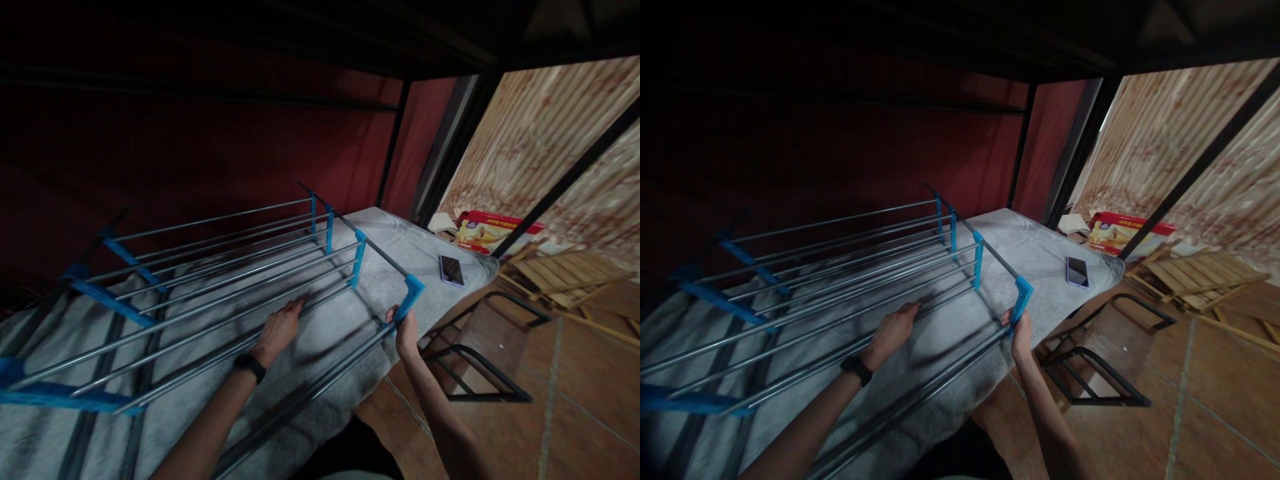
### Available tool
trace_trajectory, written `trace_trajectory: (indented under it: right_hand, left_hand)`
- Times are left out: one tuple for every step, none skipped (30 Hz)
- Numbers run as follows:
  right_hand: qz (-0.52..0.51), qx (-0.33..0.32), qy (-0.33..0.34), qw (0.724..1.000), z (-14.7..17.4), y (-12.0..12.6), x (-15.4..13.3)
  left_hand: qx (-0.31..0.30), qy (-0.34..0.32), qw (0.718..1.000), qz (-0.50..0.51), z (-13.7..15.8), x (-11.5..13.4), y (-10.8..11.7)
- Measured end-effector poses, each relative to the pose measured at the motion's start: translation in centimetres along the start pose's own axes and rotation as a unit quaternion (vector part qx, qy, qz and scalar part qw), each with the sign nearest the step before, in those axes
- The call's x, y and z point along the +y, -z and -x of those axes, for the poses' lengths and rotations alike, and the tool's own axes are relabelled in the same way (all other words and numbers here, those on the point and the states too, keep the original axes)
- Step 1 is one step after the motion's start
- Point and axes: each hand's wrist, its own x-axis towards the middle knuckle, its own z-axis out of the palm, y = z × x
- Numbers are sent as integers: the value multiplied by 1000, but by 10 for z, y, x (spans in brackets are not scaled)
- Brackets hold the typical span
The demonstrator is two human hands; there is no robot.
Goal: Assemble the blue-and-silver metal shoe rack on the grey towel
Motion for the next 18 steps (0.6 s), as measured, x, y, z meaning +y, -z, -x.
trace_trajectory:
  right_hand:
    - [-1, 2, -1, 1000, 0, 0, -1]
    - [-2, 3, -1, 1000, 1, 0, -2]
    - [-4, 4, -1, 1000, 1, 0, -2]
    - [-6, 3, -1, 1000, 1, 0, -3]
    - [-6, 2, -1, 1000, 1, 0, -3]
    - [-6, 0, 1, 1000, 1, 0, -4]
    - [-4, 0, 3, 1000, 1, 0, -4]
    - [-1, 1, 4, 1000, 0, 0, -4]
    - [1, 3, 4, 1000, 0, 0, -3]
    - [2, 5, 4, 1000, 0, 0, -3]
    - [2, 6, 2, 1000, 0, 0, -2]
    - [0, 5, 0, 1000, -1, 0, -1]
    - [-1, 3, -1, 1000, -1, 0, 0]
    - [-3, 2, -2, 1000, -1, 0, 1]
    - [-3, 2, -2, 1000, -2, 1, 2]
    - [-2, 2, -2, 1000, -2, 1, 3]
    - [-1, 1, -1, 1000, -2, 1, 4]
    - [1, 1, -1, 1000, -2, 2, 4]
  left_hand:
    - [-3, 3, 1000, -7, 0, 0, 1]
    - [-6, 5, 1000, -11, -1, 0, 2]
    - [-8, 5, 1000, -13, -1, 0, 3]
    - [-9, 4, 1000, -15, -2, -1, 3]
    - [-9, 1, 1000, -16, -2, -1, 3]
    - [-8, -4, 1000, -16, -2, -1, 3]
    - [-6, -8, 1000, -16, -3, -2, 2]
    - [-4, -12, 1000, -17, -3, -2, 2]
    - [-2, -14, 1000, -18, -3, -2, 2]
    - [-2, -14, 1000, -19, -3, -2, 2]
    - [-4, -13, 1000, -22, -3, -2, 2]
    - [-5, -12, 1000, -24, -2, -1, 2]
    - [-5, -10, 1000, -27, -2, -1, 2]
    - [-5, -10, 1000, -28, -1, 0, 3]
    - [-3, -10, 1000, -28, -1, 1, 3]
    - [-2, -11, 1000, -27, 0, 2, 3]
    - [-2, -9, 1000, -26, 0, 2, 3]
    - [-4, -7, 1000, -27, 1, 3, 2]
